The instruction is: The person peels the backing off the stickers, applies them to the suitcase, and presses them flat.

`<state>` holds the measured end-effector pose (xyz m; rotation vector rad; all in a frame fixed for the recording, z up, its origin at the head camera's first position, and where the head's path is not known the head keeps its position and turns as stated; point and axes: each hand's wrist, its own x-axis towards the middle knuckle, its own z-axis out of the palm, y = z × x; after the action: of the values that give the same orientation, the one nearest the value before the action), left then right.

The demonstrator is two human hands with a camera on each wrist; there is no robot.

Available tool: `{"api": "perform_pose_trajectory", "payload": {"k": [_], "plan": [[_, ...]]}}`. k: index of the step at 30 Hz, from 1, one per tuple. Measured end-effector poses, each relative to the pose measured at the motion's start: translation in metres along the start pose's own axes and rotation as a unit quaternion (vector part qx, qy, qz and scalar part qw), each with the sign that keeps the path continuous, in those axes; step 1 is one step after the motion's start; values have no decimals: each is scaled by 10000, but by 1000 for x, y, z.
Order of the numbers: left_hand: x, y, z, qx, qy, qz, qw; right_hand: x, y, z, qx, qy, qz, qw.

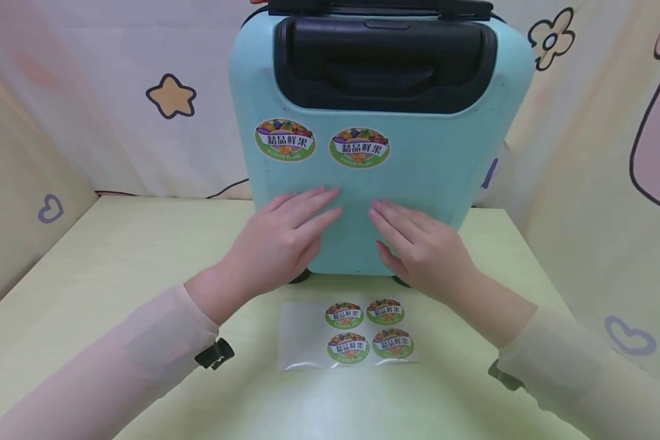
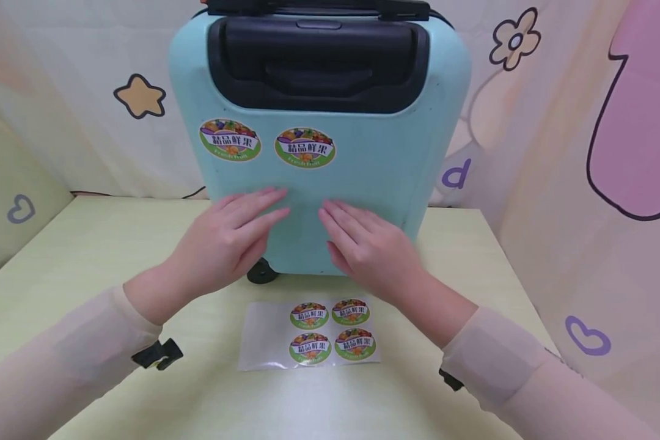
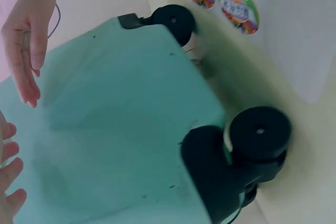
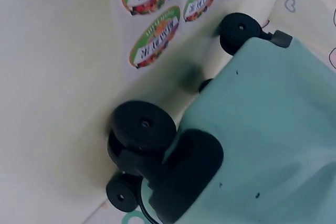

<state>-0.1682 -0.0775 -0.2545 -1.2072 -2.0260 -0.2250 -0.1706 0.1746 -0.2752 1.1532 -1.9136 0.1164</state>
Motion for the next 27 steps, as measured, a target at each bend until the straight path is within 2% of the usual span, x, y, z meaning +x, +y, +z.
{"api": "perform_pose_trajectory", "payload": {"k": [13,21,27], "plan": [[-33,12,19,-474,-473,-119,9977,-19,-15,13,501,-38,-102,9987],[-53,21,36,-567,-861,-64,9947,-35,-29,24,519,-619,-65,9967],[-66,29,49,-483,-1528,-162,9869,-48,-39,36,323,-1240,-101,9917]]}}
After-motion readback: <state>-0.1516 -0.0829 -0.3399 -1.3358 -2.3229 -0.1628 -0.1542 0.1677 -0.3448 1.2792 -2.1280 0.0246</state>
